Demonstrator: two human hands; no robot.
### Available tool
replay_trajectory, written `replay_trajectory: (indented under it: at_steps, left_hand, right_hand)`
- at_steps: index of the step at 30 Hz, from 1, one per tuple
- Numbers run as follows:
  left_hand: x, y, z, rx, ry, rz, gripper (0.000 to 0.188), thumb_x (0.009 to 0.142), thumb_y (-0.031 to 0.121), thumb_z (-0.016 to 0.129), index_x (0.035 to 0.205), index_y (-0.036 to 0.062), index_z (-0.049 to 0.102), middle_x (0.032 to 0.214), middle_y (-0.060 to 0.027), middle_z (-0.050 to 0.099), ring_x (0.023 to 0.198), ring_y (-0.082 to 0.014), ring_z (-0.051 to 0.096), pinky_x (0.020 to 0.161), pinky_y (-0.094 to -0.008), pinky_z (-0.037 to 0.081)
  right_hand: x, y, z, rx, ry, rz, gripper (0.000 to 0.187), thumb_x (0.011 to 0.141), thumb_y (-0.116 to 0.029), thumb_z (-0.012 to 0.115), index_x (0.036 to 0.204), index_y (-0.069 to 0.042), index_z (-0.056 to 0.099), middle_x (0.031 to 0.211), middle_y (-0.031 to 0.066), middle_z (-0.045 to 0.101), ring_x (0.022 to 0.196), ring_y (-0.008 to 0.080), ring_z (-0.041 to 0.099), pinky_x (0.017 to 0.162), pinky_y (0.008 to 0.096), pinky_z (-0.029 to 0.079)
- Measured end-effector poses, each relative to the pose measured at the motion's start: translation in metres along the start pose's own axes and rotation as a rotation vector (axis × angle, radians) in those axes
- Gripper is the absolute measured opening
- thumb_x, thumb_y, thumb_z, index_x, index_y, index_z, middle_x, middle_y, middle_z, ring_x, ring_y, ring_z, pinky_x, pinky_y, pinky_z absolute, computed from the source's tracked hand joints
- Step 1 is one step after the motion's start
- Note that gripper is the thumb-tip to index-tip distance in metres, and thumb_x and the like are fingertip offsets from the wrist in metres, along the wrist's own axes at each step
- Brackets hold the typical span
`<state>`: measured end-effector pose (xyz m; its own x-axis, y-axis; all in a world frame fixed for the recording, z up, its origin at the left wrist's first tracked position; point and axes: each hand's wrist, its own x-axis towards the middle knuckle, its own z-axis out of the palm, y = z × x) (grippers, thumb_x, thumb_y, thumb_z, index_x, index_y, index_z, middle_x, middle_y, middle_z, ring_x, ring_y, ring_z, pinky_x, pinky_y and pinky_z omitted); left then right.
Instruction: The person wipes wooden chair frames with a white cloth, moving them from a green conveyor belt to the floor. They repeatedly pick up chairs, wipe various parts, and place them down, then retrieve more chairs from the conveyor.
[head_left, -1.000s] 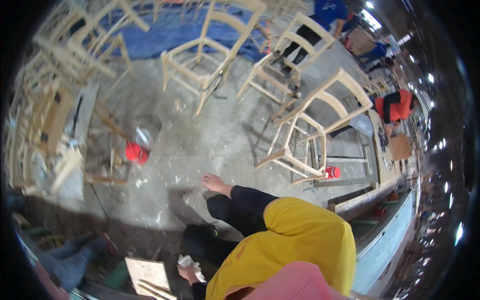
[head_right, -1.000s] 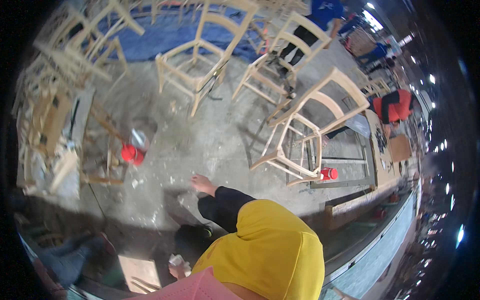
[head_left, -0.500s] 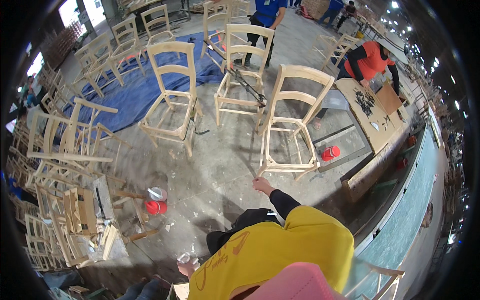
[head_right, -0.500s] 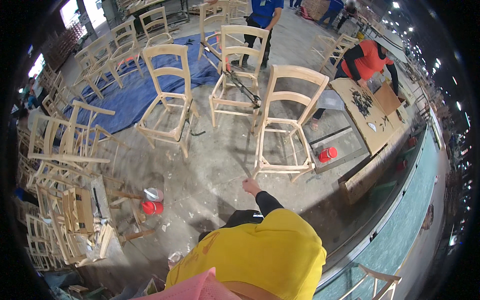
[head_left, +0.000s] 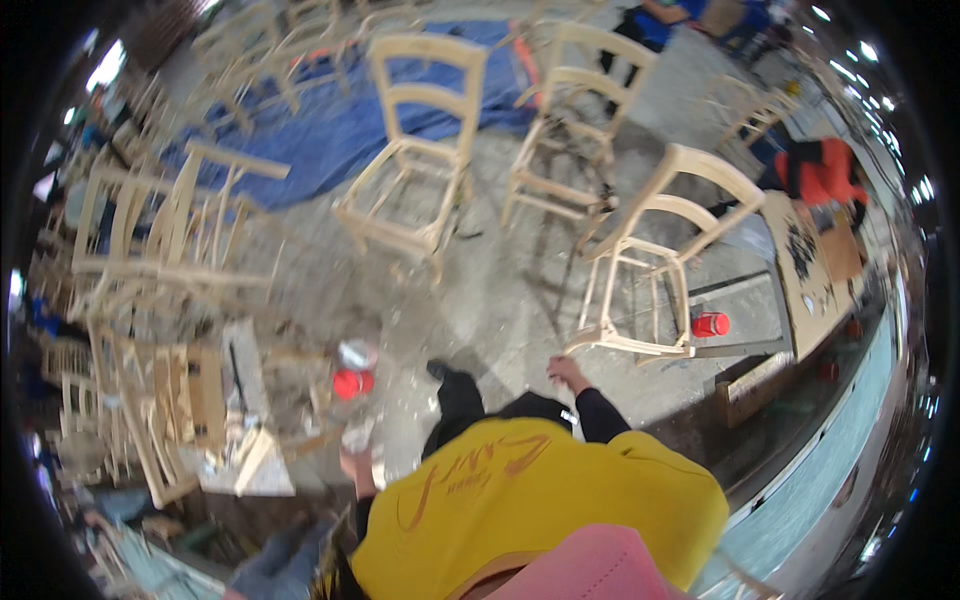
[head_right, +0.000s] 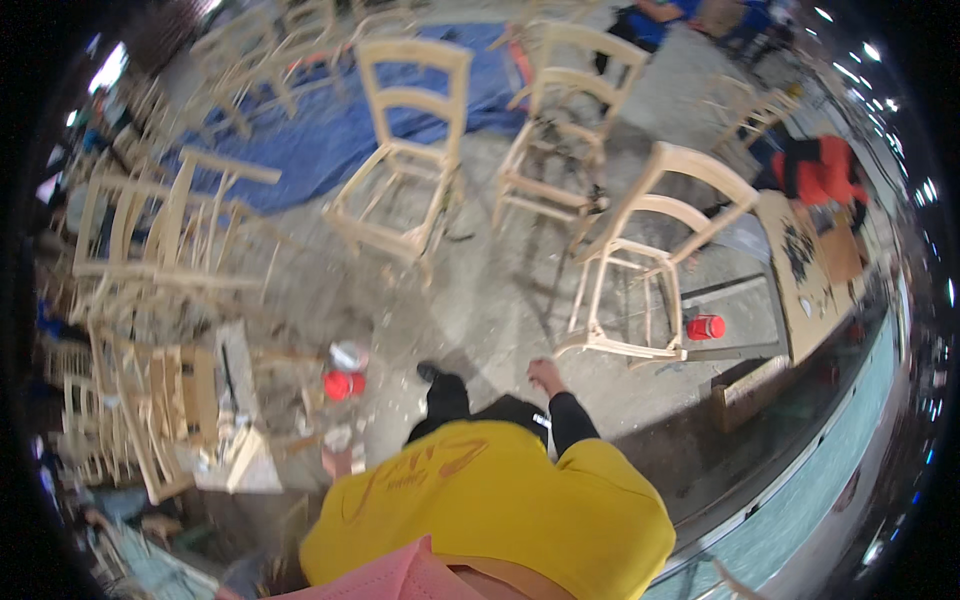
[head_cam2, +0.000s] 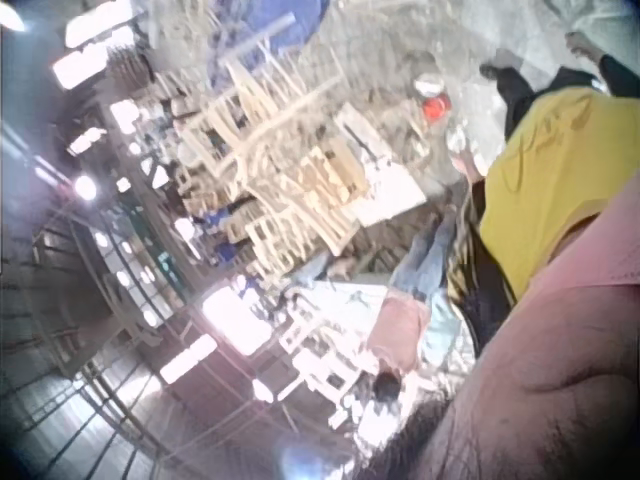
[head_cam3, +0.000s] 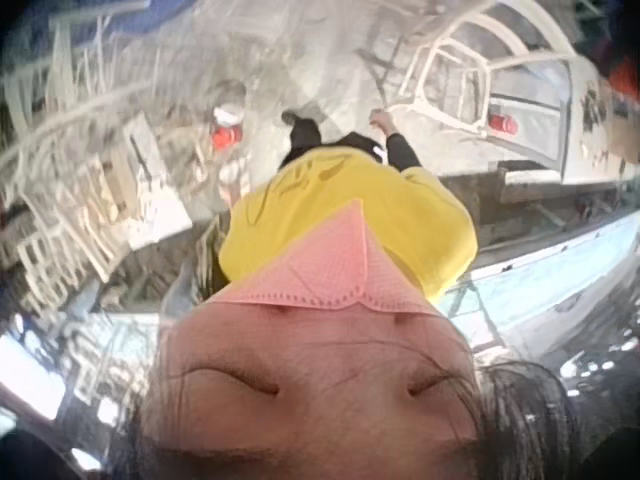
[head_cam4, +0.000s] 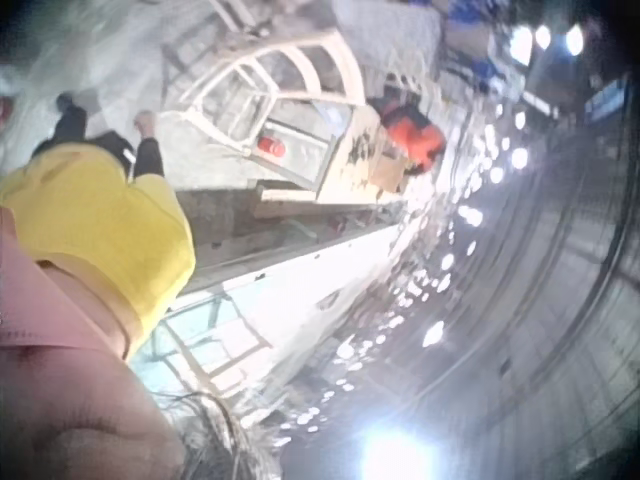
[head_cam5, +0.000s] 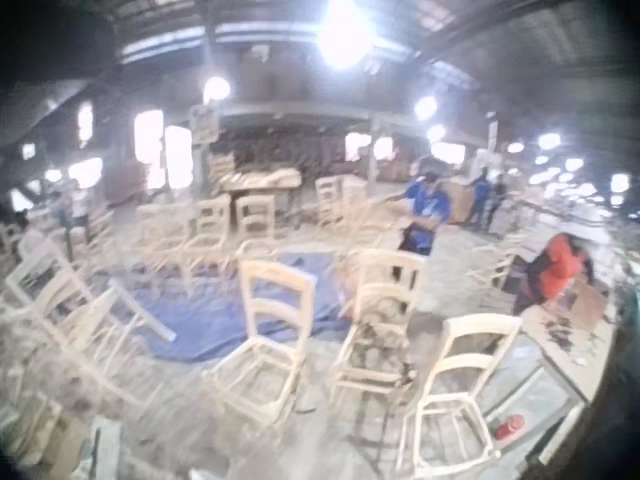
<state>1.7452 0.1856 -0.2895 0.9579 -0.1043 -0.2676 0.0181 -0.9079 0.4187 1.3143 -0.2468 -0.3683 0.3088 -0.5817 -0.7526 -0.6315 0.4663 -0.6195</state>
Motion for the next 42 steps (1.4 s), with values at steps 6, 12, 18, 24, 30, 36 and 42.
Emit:
replay_trajectory:
  at_steps: [6,12,18,24,30,36,42]
  left_hand:
    - [0.123,0.126,-0.013,-0.073,-0.023,0.066,0.071,0.054,0.040,0.088,0.111,0.0042,0.063,0.101,-0.0162,0.069,0.096,-0.0332,0.066,0.081,-0.0423,0.052]
    - [0.223,0.248,-0.005,-0.489,0.009,0.199,0.060,0.063,0.029,0.085,0.109,-0.0015,0.060,0.102,-0.0168,0.068,0.093,-0.0275,0.067,0.081,-0.0366,0.051]
    - [0.277,0.385,-0.043,-1.187,-0.186,0.003,0.040,0.075,0.002,0.072,0.112,-0.0032,0.059,0.104,-0.0085,0.065,0.090,-0.0201,0.064,0.075,-0.0341,0.054]
    - [0.377,0.443,-0.114,-1.411,-0.288,0.067,0.036,0.086,0.008,0.060,0.121,-0.0002,0.054,0.108,-0.0113,0.063,0.092,-0.0217,0.065,0.075,-0.0347,0.056]
    - [0.481,0.497,-0.177,-1.620,-0.335,0.087,0.035,0.092,0.023,0.055,0.123,0.0068,0.053,0.106,-0.0076,0.062,0.095,-0.0211,0.063,0.078,-0.0368,0.055]
    - [0.553,0.581,-0.218,-1.798,-0.274,-0.096,0.029,0.091,0.017,0.056,0.118,0.0073,0.054,0.104,-0.0078,0.062,0.090,-0.0213,0.063,0.075,-0.0358,0.057]
    - [0.678,0.606,-0.225,-1.820,-0.331,0.039,0.032,0.091,0.025,0.057,0.119,0.0105,0.054,0.109,-0.0068,0.061,0.093,-0.0213,0.063,0.077,-0.0370,0.057]
  right_hand:
    - [0.030,-0.189,0.037,0.177,0.163,-0.015,0.033,0.093,-0.028,0.053,0.119,-0.008,0.056,0.096,0.0081,0.067,0.075,0.0167,0.066,0.058,0.0302,0.053]
    - [0.067,-0.285,0.081,0.186,0.108,-0.051,0.037,0.094,-0.031,0.053,0.123,-0.009,0.055,0.101,0.0093,0.067,0.080,0.0173,0.067,0.061,0.0303,0.053]
    - [0.104,-0.278,0.112,0.157,0.102,0.162,0.037,0.092,-0.031,0.053,0.122,-0.008,0.056,0.096,0.0088,0.068,0.075,0.0175,0.066,0.058,0.0311,0.053]
    - [0.161,-0.286,0.118,0.110,0.098,0.337,0.034,0.089,-0.029,0.053,0.116,-0.009,0.059,0.091,0.0048,0.067,0.060,0.0145,0.057,0.057,0.0311,0.049]
    - [0.281,-0.435,0.138,0.051,0.116,0.279,0.033,0.089,-0.027,0.052,0.116,-0.008,0.058,0.091,0.0058,0.067,0.068,0.0167,0.063,0.060,0.0320,0.051]
    - [0.406,-0.653,0.194,0.117,0.124,-0.159,0.035,0.092,-0.029,0.056,0.118,-0.005,0.058,0.088,0.0089,0.068,0.069,0.0147,0.065,0.055,0.0289,0.052]
    - [0.460,-0.778,0.266,0.209,0.063,-0.269,0.032,0.091,-0.023,0.055,0.118,-0.007,0.059,0.089,0.0063,0.068,0.068,0.0142,0.065,0.054,0.0279,0.051]
